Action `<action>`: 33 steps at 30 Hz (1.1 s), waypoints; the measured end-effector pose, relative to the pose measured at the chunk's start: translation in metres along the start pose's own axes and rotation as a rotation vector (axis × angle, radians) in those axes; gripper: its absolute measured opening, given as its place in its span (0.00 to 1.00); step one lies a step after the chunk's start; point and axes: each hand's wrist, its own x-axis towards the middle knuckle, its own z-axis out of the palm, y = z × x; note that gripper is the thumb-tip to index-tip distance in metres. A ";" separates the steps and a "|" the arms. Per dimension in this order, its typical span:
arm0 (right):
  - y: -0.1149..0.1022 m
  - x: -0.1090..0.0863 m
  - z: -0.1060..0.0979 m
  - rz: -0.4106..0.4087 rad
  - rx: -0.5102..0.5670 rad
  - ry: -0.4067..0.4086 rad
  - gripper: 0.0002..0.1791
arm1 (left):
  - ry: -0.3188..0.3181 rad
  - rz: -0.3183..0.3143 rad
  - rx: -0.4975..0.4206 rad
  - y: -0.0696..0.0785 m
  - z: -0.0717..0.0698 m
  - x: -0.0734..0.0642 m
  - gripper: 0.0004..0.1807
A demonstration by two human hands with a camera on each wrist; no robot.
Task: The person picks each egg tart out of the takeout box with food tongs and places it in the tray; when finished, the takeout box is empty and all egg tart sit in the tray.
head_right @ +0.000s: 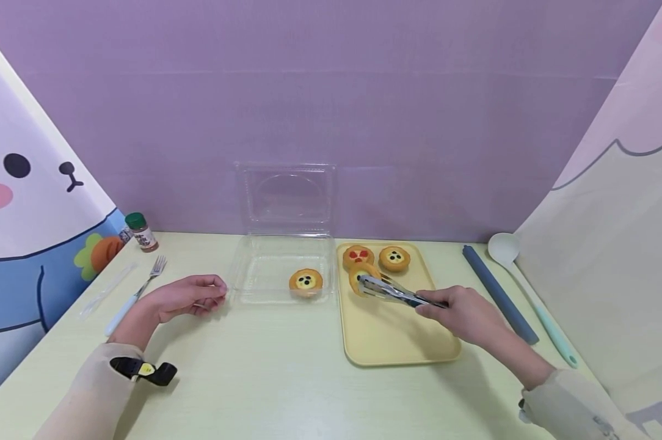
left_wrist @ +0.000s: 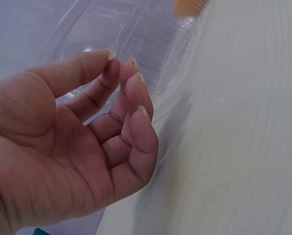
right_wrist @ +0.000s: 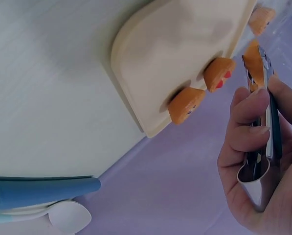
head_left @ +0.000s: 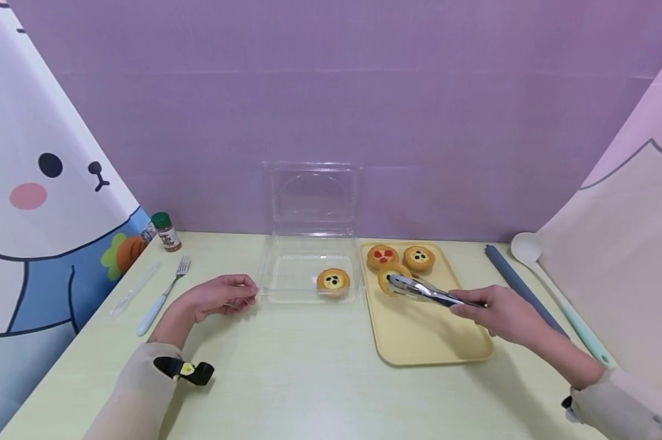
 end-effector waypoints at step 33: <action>0.002 0.006 0.014 -0.001 0.034 -0.112 0.28 | -0.006 0.000 -0.006 0.003 0.002 -0.003 0.14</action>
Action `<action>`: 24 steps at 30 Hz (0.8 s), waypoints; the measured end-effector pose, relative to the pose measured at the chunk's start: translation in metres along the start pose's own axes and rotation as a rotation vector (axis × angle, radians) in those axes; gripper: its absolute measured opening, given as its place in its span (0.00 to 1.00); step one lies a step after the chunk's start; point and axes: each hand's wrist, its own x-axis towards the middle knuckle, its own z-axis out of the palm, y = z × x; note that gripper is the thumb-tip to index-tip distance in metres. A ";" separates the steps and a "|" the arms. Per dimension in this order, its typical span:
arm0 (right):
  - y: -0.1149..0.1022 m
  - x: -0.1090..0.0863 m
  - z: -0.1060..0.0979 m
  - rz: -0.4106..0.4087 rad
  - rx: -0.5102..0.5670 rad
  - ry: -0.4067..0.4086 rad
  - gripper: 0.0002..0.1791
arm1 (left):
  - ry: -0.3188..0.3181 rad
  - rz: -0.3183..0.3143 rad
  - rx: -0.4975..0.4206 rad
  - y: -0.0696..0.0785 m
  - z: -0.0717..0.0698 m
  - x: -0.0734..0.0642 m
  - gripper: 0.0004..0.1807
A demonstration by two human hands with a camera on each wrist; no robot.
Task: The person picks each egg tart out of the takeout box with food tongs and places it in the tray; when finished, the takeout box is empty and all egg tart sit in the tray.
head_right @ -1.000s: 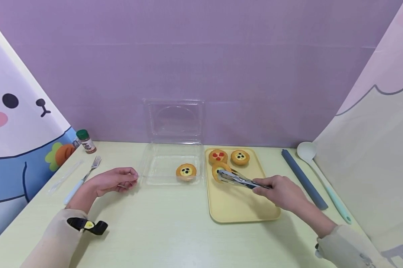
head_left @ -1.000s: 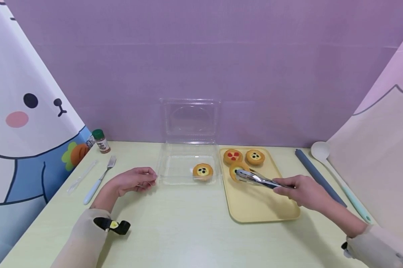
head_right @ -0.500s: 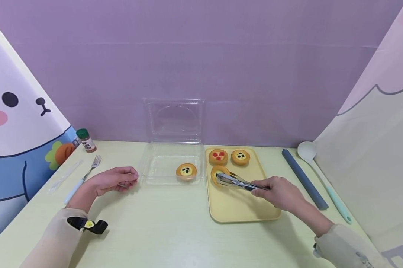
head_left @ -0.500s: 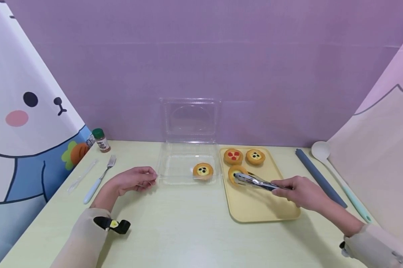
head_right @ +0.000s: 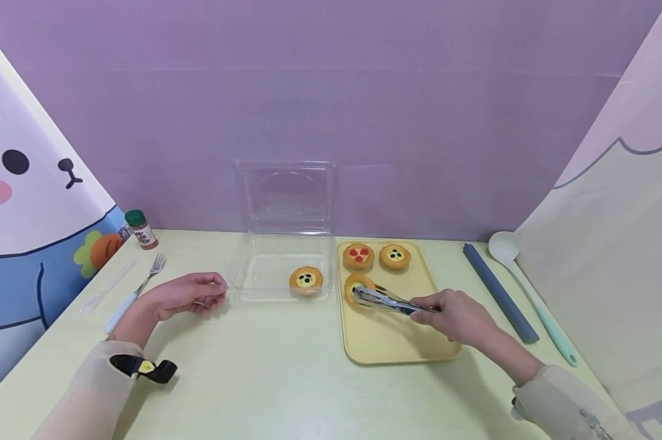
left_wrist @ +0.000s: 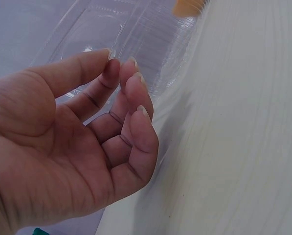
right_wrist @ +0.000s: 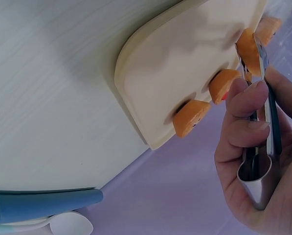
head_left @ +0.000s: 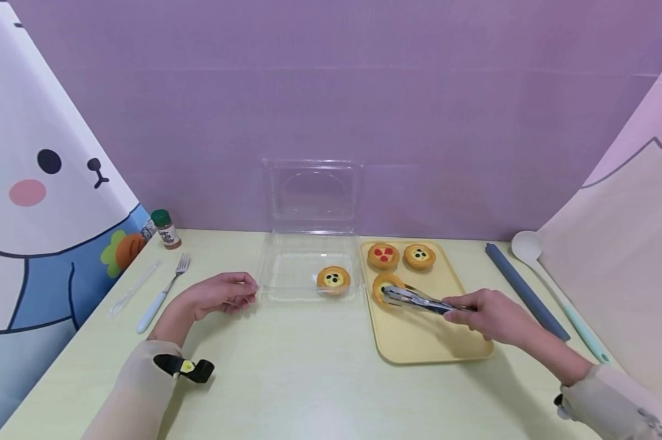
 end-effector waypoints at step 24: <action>0.000 0.002 0.002 0.017 0.023 -0.023 0.27 | -0.004 -0.001 -0.005 0.000 0.000 0.001 0.15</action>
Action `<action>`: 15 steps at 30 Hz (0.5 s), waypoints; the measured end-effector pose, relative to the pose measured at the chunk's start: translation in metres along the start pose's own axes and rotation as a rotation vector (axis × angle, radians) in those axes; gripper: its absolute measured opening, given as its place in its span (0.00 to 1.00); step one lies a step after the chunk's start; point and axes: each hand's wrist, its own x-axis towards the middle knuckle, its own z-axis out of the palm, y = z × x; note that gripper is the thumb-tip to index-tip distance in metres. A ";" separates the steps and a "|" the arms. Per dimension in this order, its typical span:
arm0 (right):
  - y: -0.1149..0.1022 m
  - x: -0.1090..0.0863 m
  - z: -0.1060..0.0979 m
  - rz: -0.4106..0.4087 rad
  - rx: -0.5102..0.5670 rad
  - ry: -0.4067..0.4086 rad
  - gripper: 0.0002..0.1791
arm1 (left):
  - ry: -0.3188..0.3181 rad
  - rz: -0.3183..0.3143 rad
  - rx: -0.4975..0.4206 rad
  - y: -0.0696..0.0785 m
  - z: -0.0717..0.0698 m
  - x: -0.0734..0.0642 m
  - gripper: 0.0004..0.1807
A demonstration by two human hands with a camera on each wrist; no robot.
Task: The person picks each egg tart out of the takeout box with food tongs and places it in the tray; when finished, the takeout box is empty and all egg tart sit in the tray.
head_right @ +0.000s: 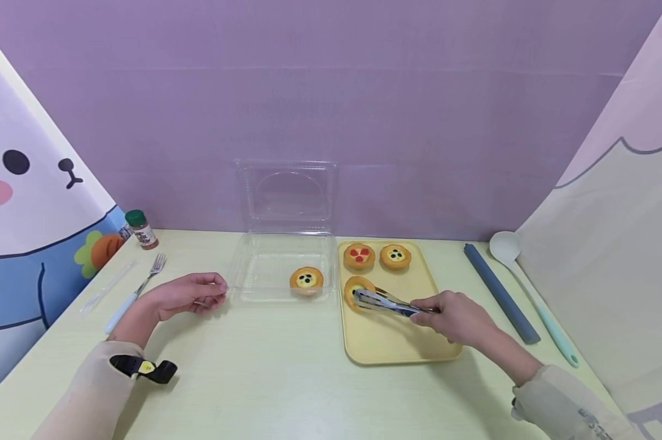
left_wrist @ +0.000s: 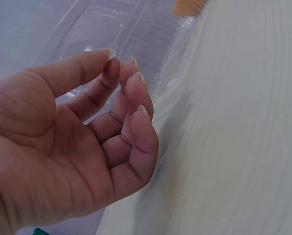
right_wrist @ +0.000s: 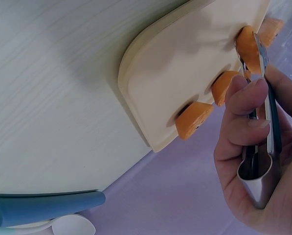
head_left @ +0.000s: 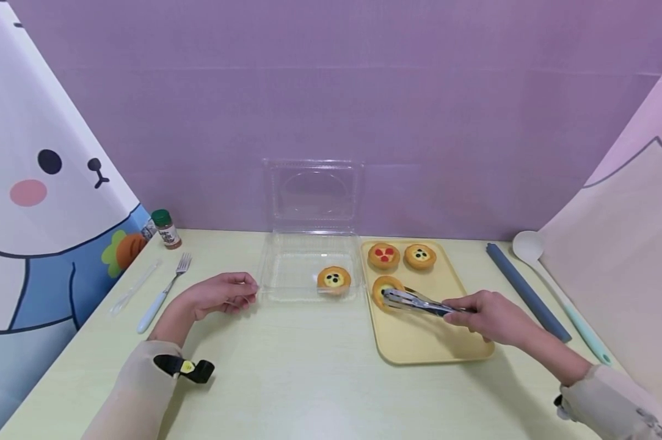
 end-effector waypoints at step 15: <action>0.000 0.003 -0.002 -0.021 -0.071 0.033 0.29 | 0.001 0.001 0.000 0.001 0.001 -0.001 0.15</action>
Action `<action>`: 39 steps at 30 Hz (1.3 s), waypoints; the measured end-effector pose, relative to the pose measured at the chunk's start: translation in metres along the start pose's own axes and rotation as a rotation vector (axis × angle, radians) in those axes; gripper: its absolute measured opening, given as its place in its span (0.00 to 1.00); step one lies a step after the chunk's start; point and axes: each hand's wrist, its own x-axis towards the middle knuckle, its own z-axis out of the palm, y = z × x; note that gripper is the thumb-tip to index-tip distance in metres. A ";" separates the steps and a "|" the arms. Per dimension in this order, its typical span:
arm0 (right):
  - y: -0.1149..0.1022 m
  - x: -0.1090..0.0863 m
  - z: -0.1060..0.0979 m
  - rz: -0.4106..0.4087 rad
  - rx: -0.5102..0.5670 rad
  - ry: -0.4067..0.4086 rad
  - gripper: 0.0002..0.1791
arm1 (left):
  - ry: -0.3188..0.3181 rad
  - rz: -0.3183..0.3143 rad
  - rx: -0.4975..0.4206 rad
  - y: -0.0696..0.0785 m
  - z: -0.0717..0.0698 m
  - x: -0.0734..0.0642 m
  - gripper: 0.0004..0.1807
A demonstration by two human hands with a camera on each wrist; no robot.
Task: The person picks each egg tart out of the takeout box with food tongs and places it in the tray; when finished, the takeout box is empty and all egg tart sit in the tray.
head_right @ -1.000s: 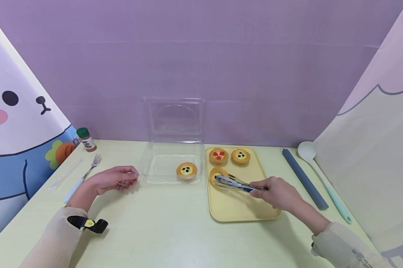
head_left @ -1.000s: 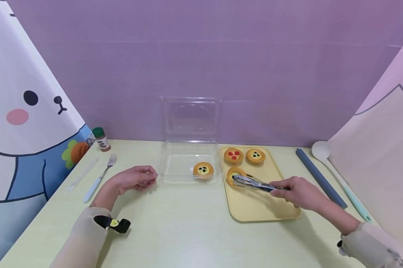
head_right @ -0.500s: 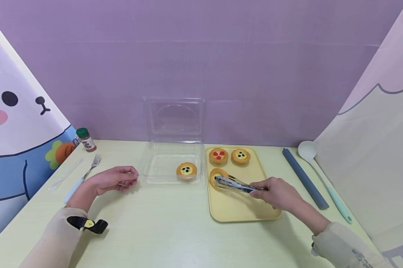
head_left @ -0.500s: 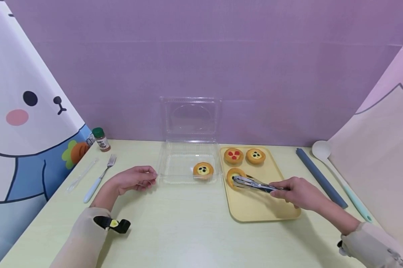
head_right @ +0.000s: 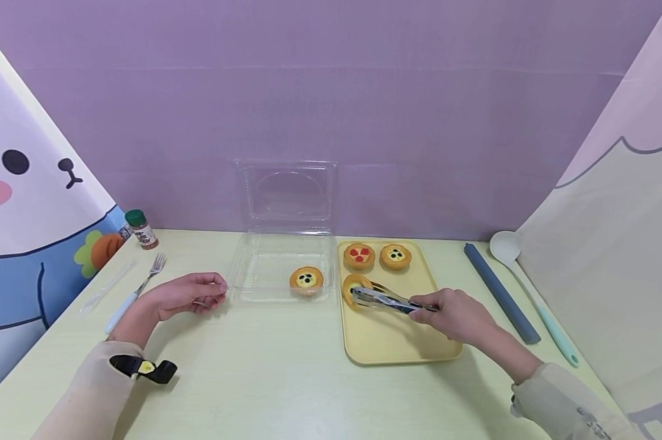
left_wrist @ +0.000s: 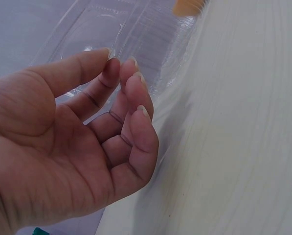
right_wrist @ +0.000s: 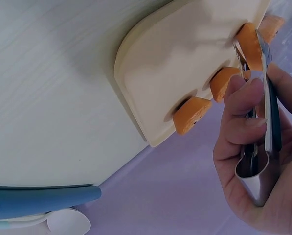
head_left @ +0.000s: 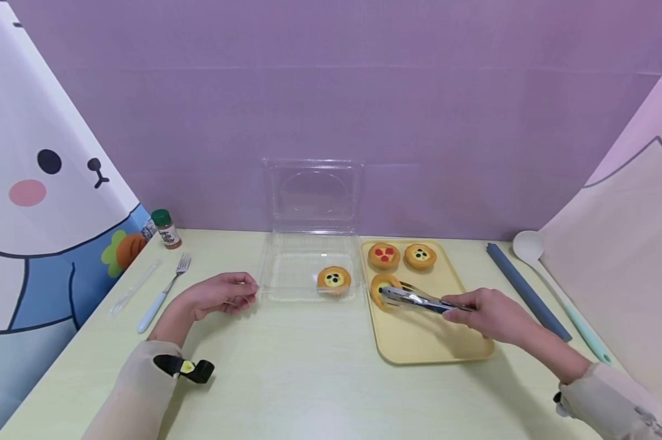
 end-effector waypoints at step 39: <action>0.008 0.007 -0.016 0.079 -0.056 0.002 0.34 | -0.002 0.001 0.010 -0.003 -0.002 0.003 0.15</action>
